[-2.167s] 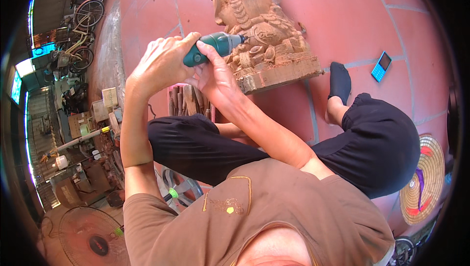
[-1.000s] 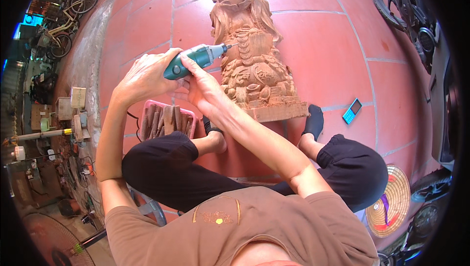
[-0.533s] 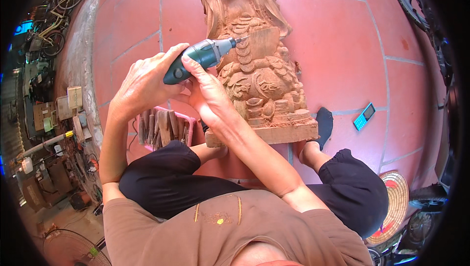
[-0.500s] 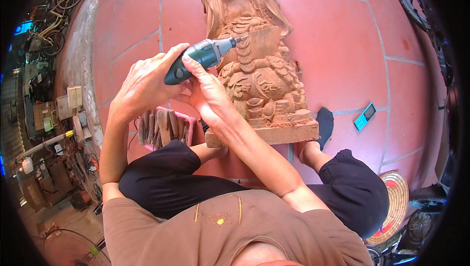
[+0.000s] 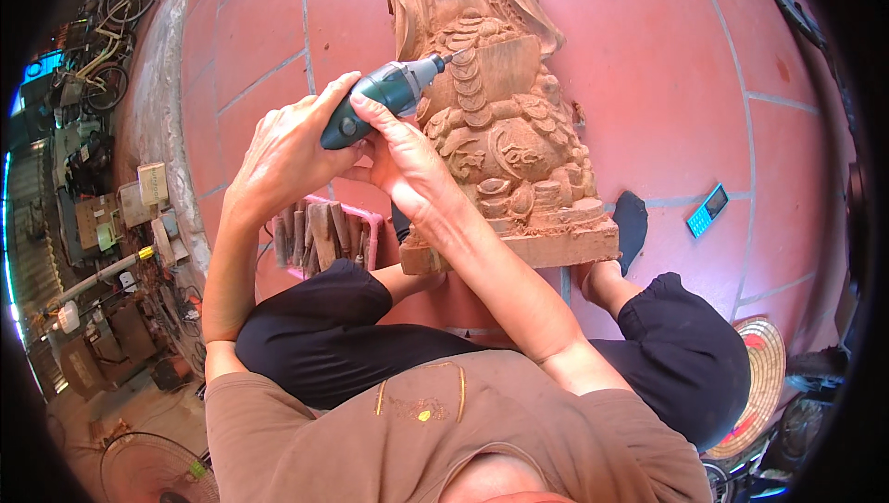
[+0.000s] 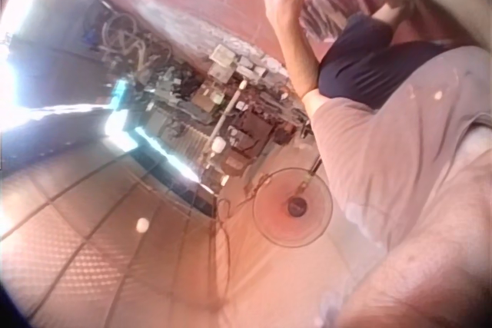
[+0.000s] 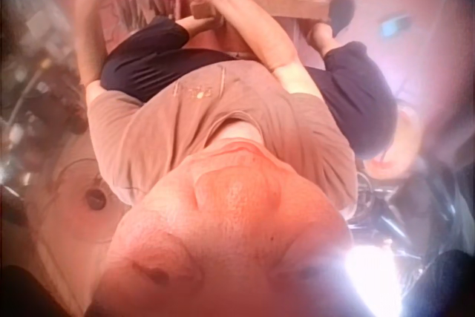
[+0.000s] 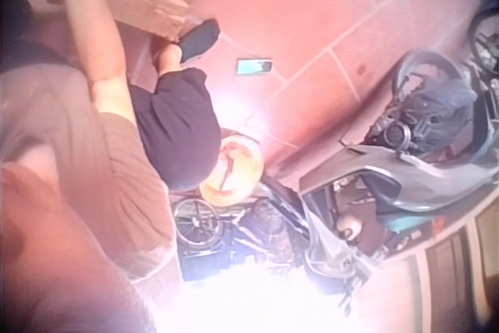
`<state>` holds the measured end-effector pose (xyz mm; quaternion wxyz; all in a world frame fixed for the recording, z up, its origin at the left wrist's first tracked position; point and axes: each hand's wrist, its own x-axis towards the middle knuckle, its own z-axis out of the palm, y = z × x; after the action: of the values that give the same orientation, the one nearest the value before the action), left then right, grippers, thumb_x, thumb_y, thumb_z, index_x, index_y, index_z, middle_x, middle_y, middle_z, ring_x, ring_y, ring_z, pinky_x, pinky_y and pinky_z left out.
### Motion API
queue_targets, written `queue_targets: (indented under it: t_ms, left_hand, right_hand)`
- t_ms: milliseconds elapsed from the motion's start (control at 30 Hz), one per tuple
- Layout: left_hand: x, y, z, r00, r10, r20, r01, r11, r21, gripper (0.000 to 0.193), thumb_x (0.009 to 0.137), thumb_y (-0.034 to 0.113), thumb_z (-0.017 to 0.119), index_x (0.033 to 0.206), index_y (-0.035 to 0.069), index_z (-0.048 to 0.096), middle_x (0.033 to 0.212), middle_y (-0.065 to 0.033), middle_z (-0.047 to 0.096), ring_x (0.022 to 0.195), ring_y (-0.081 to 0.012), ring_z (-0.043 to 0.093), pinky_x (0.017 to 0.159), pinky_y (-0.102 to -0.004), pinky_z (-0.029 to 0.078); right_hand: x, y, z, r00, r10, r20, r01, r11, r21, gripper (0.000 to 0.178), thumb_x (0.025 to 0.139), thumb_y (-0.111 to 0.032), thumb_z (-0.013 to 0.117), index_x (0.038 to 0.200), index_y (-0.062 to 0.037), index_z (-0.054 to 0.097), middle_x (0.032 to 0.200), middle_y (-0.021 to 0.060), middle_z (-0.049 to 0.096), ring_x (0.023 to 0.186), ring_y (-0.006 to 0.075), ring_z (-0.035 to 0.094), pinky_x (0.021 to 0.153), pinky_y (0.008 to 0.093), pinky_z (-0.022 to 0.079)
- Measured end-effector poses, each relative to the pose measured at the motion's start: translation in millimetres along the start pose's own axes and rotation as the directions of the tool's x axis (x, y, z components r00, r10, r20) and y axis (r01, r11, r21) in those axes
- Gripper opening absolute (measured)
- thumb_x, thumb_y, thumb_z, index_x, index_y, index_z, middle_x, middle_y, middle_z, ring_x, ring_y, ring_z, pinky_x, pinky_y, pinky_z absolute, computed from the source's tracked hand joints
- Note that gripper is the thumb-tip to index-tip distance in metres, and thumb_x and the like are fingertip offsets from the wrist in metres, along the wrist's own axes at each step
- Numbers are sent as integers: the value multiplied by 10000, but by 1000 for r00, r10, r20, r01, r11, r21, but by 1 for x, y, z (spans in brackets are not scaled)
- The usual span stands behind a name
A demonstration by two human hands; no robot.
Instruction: The person uses a handheld rotary tool to carve details into a wooden block featuring a relief sculpture. They hold the tool with both hands and guide it along the surface of the wood, removing material to refine the design.
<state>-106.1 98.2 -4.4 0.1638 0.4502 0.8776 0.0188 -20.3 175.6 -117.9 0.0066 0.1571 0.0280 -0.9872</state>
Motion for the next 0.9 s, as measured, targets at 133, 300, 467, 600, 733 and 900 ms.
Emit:
queue_targets:
  t_ms: [133,300,467,600,733,900]
  left_hand:
    - [1,1,4,1000,-7,-24,8,999,32,743,703,181,748,1398,101,498,1047,-246,664,981,-422,645,811,-440,504]
    - [3,6,4,1000,-8,-8,8,999,44,741,697,189,757,1385,99,500,1028,-247,662,975,-427,641,811,-444,501]
    - [3,5,7,1000,6,-8,-6,998,69,752,694,204,766,1383,94,485,990,-236,663,948,-421,641,805,-454,494]
    - [6,4,10,1000,22,-4,-22,995,94,762,704,230,770,1384,85,459,942,-216,667,900,-413,644,781,-481,481]
    - [8,2,14,999,36,-12,-35,994,107,755,705,221,763,1383,93,458,936,-222,665,896,-421,645,773,-489,484]
    - [10,1,16,1000,5,4,-6,993,120,770,698,224,764,1392,103,451,945,-231,663,900,-422,647,780,-490,487]
  right_hand:
    - [9,2,-11,1000,29,11,-29,999,34,416,903,-331,722,1222,-116,561,1078,24,643,985,161,649,844,462,578]
    - [12,3,-15,1000,25,12,-26,998,62,373,889,-318,739,1177,-126,599,1041,4,650,945,140,646,835,480,572]
    - [13,1,-17,999,39,1,-39,997,73,331,889,-307,739,1141,-125,623,1019,1,657,908,137,650,807,480,581]
    - [14,0,-18,999,29,-14,-28,996,79,317,887,-309,741,1123,-126,633,1002,0,665,876,136,651,803,493,583]
    - [17,0,-22,999,35,-15,-34,995,92,317,886,-313,741,1120,-127,634,996,-1,667,873,138,651,807,507,581]
    - [18,-2,-24,999,34,-15,-33,997,70,330,881,-319,746,1126,-131,629,1013,3,663,915,149,645,813,506,578]
